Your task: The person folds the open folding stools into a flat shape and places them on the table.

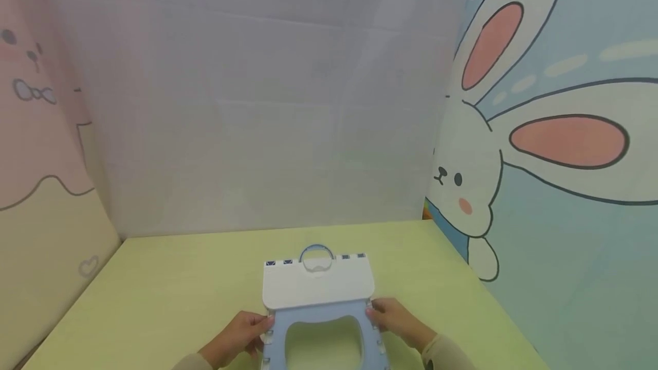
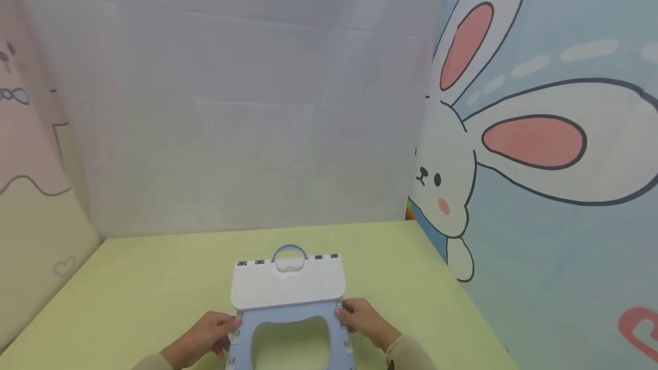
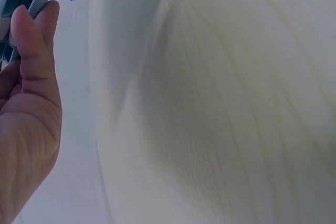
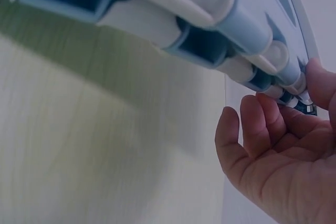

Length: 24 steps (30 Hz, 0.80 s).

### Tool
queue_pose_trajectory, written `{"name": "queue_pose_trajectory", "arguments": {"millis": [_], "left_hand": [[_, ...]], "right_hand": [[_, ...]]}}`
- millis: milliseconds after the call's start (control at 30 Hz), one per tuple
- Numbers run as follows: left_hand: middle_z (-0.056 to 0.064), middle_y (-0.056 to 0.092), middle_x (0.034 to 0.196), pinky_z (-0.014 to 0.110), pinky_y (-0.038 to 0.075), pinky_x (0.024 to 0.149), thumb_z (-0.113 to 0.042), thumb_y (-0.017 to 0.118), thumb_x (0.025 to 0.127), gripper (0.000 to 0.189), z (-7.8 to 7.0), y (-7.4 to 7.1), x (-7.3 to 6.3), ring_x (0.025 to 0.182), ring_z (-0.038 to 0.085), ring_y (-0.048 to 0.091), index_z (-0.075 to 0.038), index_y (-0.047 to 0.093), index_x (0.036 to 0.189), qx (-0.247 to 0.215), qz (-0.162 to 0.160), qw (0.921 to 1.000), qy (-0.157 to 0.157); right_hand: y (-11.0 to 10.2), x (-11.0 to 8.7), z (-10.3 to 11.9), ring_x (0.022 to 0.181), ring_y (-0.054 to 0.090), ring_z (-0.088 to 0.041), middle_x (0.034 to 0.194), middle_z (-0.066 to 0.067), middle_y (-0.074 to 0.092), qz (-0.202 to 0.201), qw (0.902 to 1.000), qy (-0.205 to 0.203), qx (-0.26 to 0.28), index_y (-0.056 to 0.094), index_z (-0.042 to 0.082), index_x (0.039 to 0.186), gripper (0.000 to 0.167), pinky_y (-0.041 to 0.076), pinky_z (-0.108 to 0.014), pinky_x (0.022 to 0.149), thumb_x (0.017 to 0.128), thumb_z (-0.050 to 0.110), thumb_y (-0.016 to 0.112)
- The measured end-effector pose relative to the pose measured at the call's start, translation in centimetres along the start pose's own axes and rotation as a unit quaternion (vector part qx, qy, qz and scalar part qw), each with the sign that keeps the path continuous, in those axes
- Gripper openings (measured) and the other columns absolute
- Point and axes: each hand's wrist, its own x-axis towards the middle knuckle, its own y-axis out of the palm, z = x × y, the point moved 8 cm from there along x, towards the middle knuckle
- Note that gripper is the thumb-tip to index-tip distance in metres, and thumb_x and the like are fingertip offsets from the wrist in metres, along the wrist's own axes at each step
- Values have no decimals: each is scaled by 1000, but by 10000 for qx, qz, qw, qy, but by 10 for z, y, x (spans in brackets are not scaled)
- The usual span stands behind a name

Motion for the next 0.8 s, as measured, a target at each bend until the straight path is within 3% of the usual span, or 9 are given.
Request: {"name": "queue_pose_trajectory", "arguments": {"millis": [567, 800], "left_hand": [[11, 70, 86, 24, 49, 52, -32, 53, 98, 48, 2, -1, -6, 63, 14, 63, 15, 63, 100, 218, 76, 9996, -139], [11, 70, 86, 23, 49, 51, -31, 53, 98, 46, 4, -2, -5, 61, 14, 61, 13, 64, 100, 356, 32, 9991, -233]], "right_hand": [[7, -2, 2, 86, 63, -23, 91, -6, 65, 14, 9996, -197, 199, 58, -16, 106, 28, 54, -42, 78, 96, 9, 52], [6, 0, -1, 87, 63, -25, 94, -8, 66, -3, 9999, -1, 109, 58, -15, 108, 28, 54, -42, 78, 96, 10, 52]]}}
